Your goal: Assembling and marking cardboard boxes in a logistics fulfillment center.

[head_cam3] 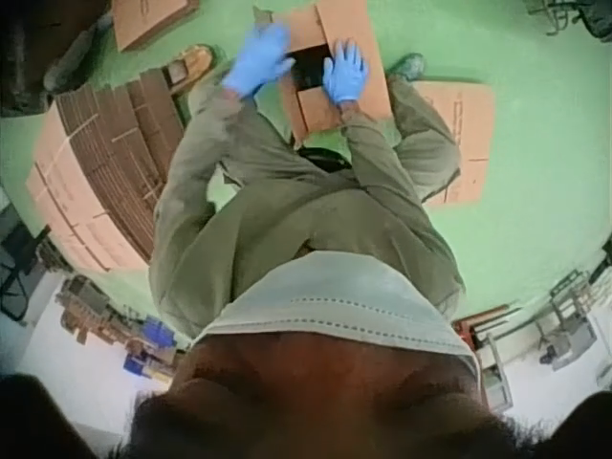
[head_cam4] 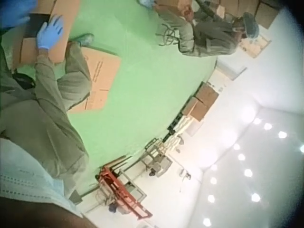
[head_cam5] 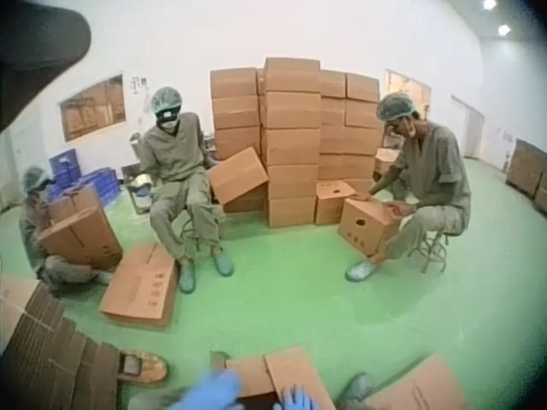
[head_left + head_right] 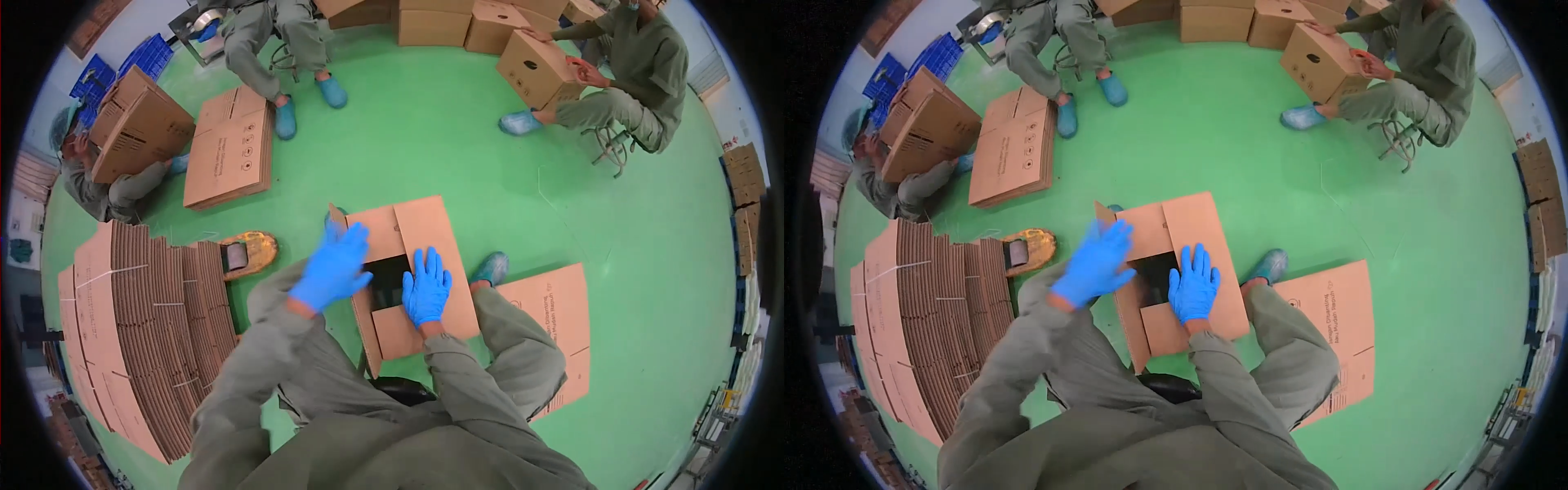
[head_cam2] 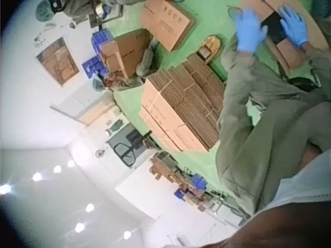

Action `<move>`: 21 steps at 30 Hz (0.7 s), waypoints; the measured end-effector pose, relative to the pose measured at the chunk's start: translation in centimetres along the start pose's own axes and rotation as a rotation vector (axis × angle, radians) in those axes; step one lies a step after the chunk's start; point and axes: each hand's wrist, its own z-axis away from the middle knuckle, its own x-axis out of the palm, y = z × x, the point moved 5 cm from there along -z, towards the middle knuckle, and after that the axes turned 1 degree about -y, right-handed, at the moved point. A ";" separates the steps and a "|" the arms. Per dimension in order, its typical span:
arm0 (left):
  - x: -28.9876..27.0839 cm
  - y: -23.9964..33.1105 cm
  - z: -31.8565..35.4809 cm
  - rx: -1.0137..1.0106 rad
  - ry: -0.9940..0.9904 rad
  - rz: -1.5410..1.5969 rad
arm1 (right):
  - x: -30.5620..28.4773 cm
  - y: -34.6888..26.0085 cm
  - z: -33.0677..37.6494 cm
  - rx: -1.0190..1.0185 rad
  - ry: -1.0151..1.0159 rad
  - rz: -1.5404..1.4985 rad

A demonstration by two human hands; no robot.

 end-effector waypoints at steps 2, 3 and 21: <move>-0.7 -1.7 2.8 -0.029 0.218 0.080 | 0.3 -1.6 -0.5 -0.009 -0.029 -0.092; 0.1 -1.6 2.7 -0.009 0.330 0.188 | 0.7 -1.8 -0.2 -0.014 -0.040 -0.099; 6.8 1.5 -11.2 -0.036 0.255 0.017 | 0.6 -2.0 10.7 -0.046 -0.469 0.109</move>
